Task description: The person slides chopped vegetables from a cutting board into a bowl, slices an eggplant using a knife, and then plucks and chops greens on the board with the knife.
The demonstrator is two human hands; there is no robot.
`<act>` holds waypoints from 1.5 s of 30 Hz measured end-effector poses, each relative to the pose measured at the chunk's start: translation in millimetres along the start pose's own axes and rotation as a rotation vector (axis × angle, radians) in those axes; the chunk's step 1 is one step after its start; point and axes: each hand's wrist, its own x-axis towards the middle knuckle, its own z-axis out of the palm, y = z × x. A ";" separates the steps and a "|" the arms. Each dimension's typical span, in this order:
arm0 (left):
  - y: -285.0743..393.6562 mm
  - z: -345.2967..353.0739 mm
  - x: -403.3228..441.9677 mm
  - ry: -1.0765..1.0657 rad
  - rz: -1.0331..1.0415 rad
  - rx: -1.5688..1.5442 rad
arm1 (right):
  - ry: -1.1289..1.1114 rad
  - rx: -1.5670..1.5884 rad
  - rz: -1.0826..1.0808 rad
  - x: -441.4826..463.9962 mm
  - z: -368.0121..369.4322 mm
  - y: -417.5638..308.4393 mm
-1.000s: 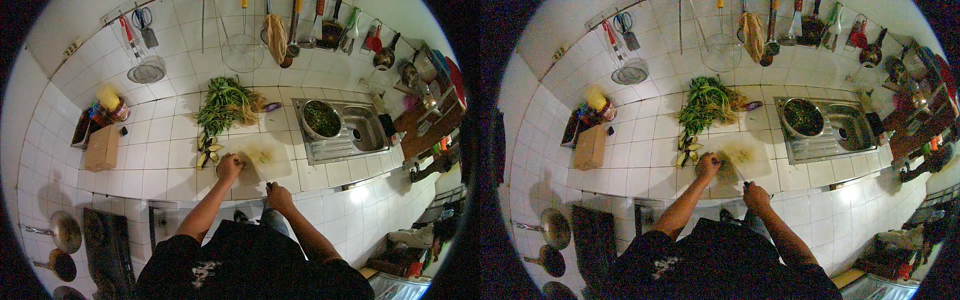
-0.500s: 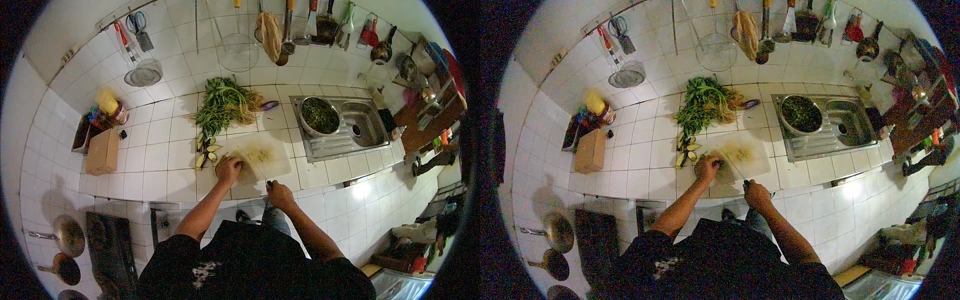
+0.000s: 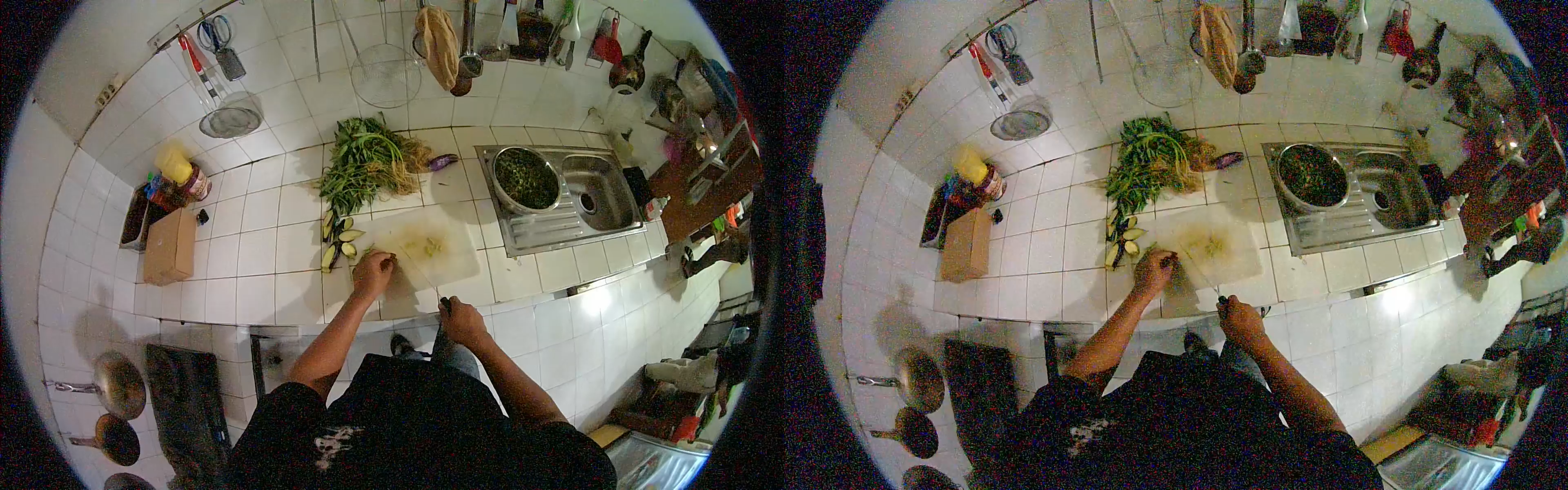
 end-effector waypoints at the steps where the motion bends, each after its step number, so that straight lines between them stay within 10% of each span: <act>1: 0.1 -0.3 0.6 -0.003 -0.027 -0.019 | -0.007 -0.013 0.017 0.2 0.0 -0.7; 45: -15.7 5.6 -7.3 0.019 -0.147 -0.089 | -0.114 -0.119 0.088 -1.3 5.8 -15.6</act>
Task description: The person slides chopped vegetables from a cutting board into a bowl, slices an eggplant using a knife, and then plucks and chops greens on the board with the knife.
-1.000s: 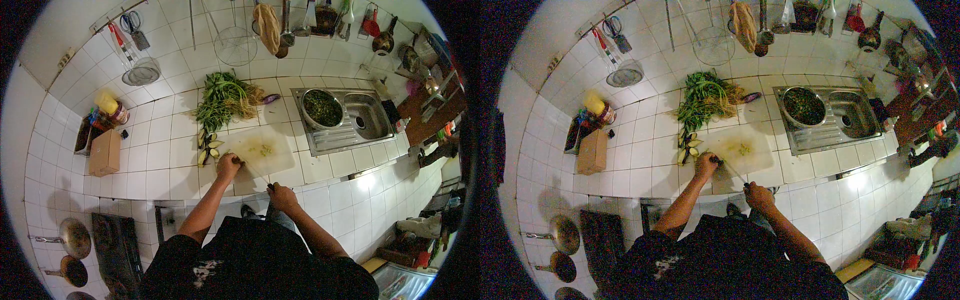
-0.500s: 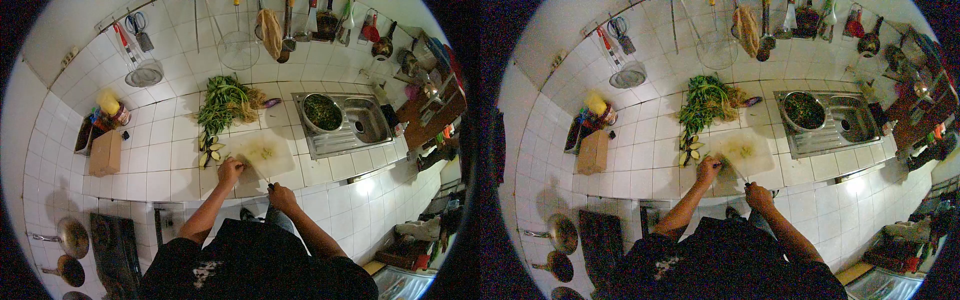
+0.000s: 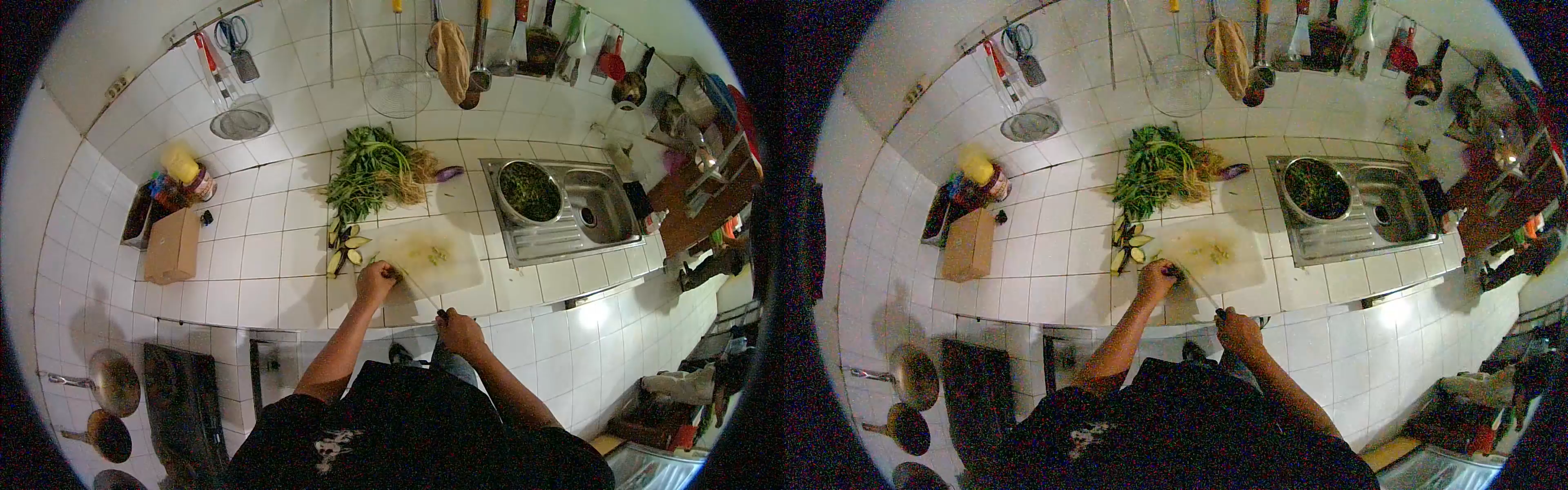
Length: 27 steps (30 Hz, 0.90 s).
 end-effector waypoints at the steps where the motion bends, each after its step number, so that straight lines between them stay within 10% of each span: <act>1: 0.8 -1.8 1.5 -0.037 -0.036 0.006 | 0.033 -0.035 -0.045 0.3 3.2 1.5; 27: -24.9 12.3 15.5 -0.129 -0.165 0.007 | 0.011 -0.079 -0.066 6.5 1.7 -0.2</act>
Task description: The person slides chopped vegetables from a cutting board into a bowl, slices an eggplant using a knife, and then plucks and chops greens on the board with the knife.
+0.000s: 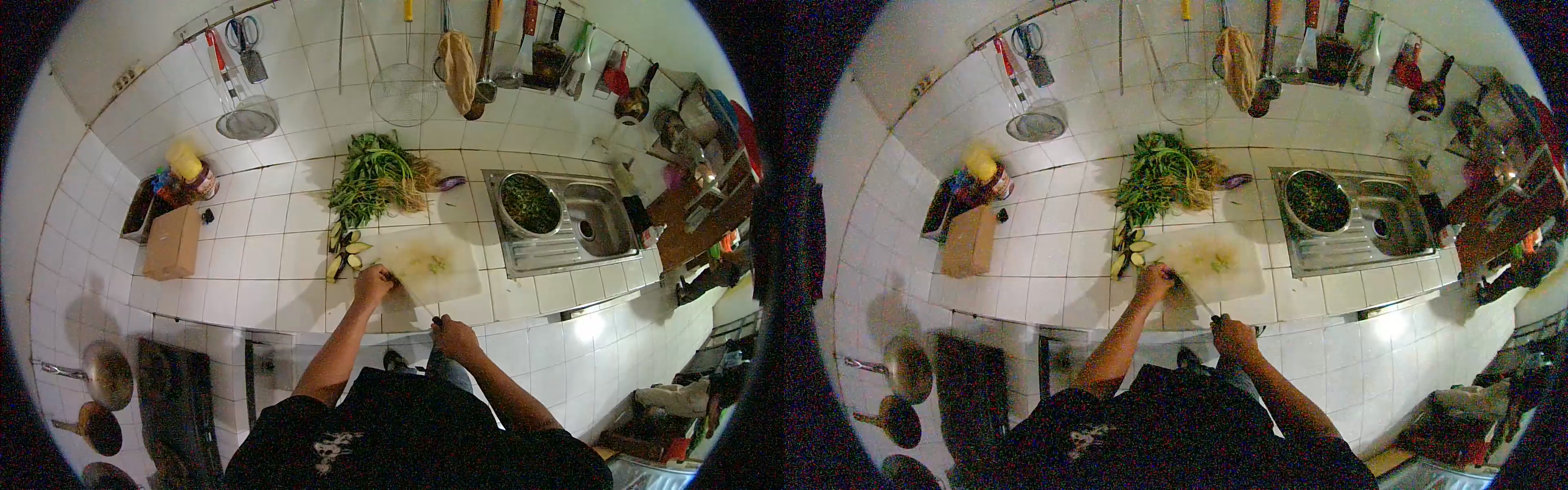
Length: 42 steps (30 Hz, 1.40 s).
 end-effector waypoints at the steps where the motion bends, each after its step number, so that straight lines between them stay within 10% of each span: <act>1: 2.6 -2.7 -0.7 0.000 0.007 -0.003 | 0.003 0.011 -0.009 0.1 0.9 0.2; 42: 44.8 -34.2 -29.1 -0.040 -0.037 0.116 | 0.049 -0.034 0.055 7.2 7.1 5.4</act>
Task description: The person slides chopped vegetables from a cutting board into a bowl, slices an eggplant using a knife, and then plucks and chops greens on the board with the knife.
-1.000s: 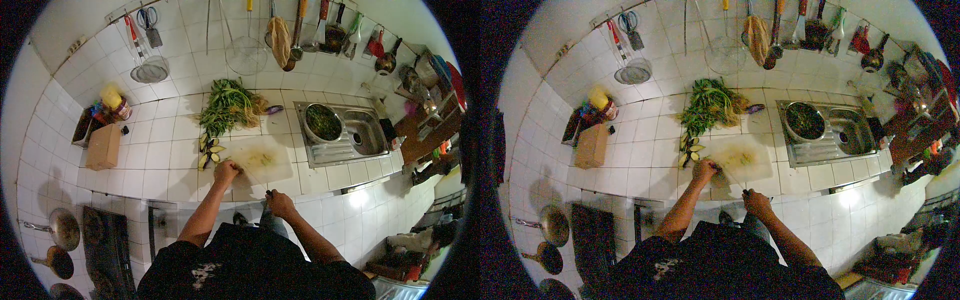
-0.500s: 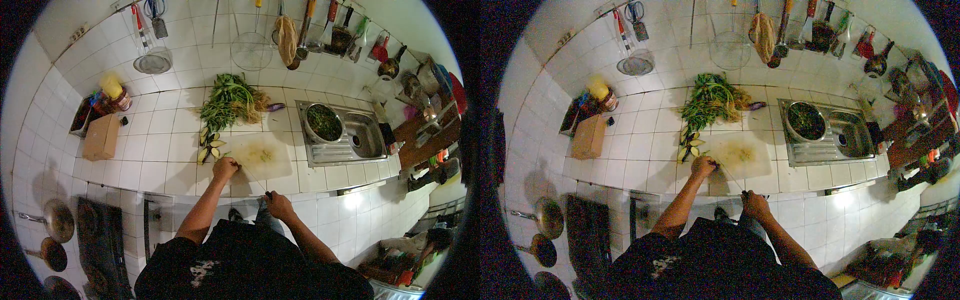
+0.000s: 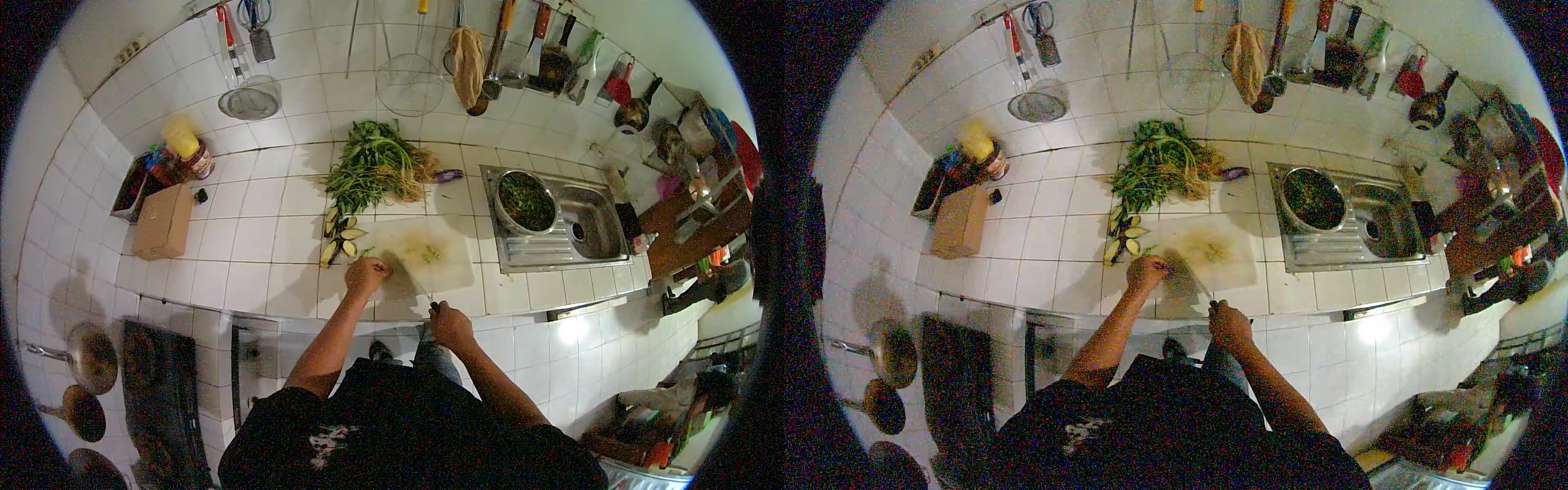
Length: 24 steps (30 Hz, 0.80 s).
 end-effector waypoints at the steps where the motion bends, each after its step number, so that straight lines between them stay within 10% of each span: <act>1: -1.6 6.4 -3.4 0.081 0.033 -0.008 | 0.007 0.013 -0.001 -0.1 -3.0 3.7; 24: -6.2 4.2 -7.4 0.270 0.214 -0.261 | -0.024 0.136 0.000 -13.8 -17.4 -5.8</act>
